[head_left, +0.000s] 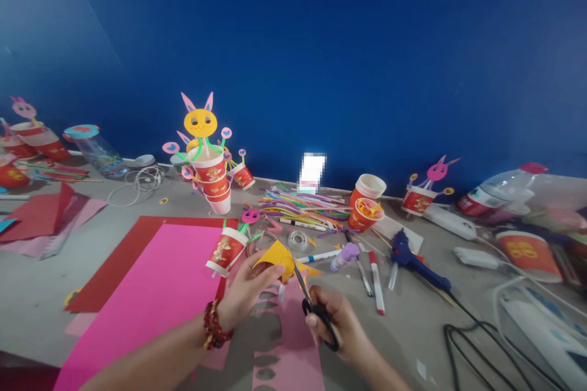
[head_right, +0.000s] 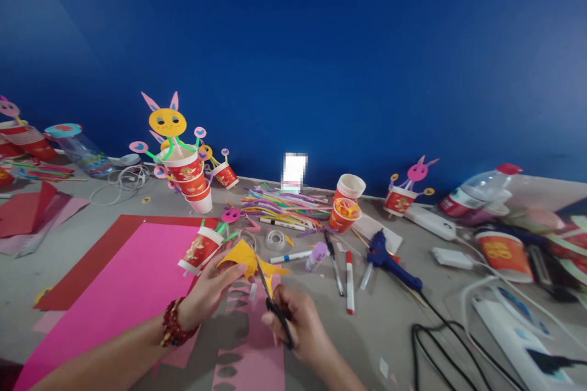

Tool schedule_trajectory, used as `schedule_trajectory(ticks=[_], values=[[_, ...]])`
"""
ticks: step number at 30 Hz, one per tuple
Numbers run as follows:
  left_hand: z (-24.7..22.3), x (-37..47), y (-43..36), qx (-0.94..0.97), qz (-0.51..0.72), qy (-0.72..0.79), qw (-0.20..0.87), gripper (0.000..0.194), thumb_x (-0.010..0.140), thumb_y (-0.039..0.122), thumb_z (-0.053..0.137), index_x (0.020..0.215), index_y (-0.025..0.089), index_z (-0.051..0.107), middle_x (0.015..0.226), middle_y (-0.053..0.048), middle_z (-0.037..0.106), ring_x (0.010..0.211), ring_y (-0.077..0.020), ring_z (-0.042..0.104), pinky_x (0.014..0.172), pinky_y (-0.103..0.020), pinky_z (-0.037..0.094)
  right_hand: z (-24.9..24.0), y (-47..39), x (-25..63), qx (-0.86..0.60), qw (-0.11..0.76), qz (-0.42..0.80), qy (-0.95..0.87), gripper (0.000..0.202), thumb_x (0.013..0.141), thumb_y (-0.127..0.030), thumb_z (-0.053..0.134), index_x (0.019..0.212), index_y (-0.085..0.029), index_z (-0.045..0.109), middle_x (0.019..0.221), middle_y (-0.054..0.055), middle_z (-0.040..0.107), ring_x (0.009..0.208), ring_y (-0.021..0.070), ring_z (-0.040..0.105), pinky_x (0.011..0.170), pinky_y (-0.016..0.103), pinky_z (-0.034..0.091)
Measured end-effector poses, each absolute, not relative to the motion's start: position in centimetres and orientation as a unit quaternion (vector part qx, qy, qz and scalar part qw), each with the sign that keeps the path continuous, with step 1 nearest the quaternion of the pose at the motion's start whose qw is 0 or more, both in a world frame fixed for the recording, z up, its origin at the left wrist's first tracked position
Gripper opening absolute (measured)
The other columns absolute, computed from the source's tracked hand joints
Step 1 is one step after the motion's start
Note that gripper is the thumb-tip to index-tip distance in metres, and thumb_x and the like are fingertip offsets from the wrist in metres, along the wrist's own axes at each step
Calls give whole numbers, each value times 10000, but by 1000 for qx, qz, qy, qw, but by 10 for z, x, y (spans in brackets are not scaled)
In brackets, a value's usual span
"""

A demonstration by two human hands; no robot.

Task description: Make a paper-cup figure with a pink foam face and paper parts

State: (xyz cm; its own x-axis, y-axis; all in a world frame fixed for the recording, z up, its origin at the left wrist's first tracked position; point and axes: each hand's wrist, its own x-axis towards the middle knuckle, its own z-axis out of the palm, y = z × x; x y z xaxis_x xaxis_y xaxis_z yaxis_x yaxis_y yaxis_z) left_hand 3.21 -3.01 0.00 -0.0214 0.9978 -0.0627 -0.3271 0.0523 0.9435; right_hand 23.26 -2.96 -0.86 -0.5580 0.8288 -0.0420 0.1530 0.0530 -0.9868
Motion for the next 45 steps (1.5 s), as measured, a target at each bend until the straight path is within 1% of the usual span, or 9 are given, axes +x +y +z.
schedule_trajectory(ticks=[6,10,12,16,22,28,36,39,45], values=[[0,37,-36,387,569,447,571,296,770,403,719,966,181,722,840,-46,728,772,-184,649,725,-270,528,-18,-30,231,-362,283,630,-626,624,669,-792,616,663,-222,362,538,-76,384,402,78,431,400,187,287],[2,34,-37,438,536,431,579,270,796,379,705,963,167,711,812,-41,695,732,-160,612,661,-244,505,-22,-29,232,-358,292,629,-625,633,641,-797,639,671,-212,397,570,-75,366,442,69,370,419,186,265],[1,32,-37,451,527,425,582,305,804,387,700,1014,166,702,838,-50,689,725,-157,602,641,-242,503,-21,-28,233,-356,293,629,-626,645,626,-805,643,663,-213,391,577,-76,353,458,71,358,426,186,259],[0,30,-36,467,527,414,576,359,817,395,692,1098,172,685,920,-72,687,775,-168,606,668,-254,515,-19,-28,233,-344,291,631,-632,636,660,-808,608,668,-214,384,577,-69,382,442,74,388,429,191,270],[0,30,-35,473,531,411,570,327,834,386,683,1083,175,693,894,-65,675,768,-158,589,685,-255,501,-12,-29,232,-342,301,591,-666,627,723,-826,515,644,-217,392,502,-62,413,442,95,399,457,216,275],[1,28,-34,476,521,404,582,339,850,387,662,1108,168,677,871,-64,671,741,-160,590,677,-265,497,-14,-30,232,-345,296,606,-652,622,714,-819,536,657,-215,398,506,-61,432,407,83,412,420,203,266],[2,26,-31,483,523,400,578,307,829,389,676,1022,151,700,867,-72,683,744,-164,596,675,-262,484,-13,-29,232,-341,303,599,-658,615,714,-805,552,640,-219,377,501,-62,419,403,80,401,400,196,273],[3,26,-30,478,521,399,584,335,821,396,680,1052,154,695,858,-70,692,742,-170,603,671,-262,484,-13,-30,232,-340,298,610,-651,608,719,-796,558,646,-222,368,505,-65,419,392,79,405,392,195,273],[5,24,-30,493,519,380,586,242,844,362,657,963,157,701,850,-59,687,754,-168,617,698,-269,494,-13,-29,233,-339,295,610,-652,610,715,-786,573,640,-223,351,495,-78,398,384,67,390,385,184,268]])
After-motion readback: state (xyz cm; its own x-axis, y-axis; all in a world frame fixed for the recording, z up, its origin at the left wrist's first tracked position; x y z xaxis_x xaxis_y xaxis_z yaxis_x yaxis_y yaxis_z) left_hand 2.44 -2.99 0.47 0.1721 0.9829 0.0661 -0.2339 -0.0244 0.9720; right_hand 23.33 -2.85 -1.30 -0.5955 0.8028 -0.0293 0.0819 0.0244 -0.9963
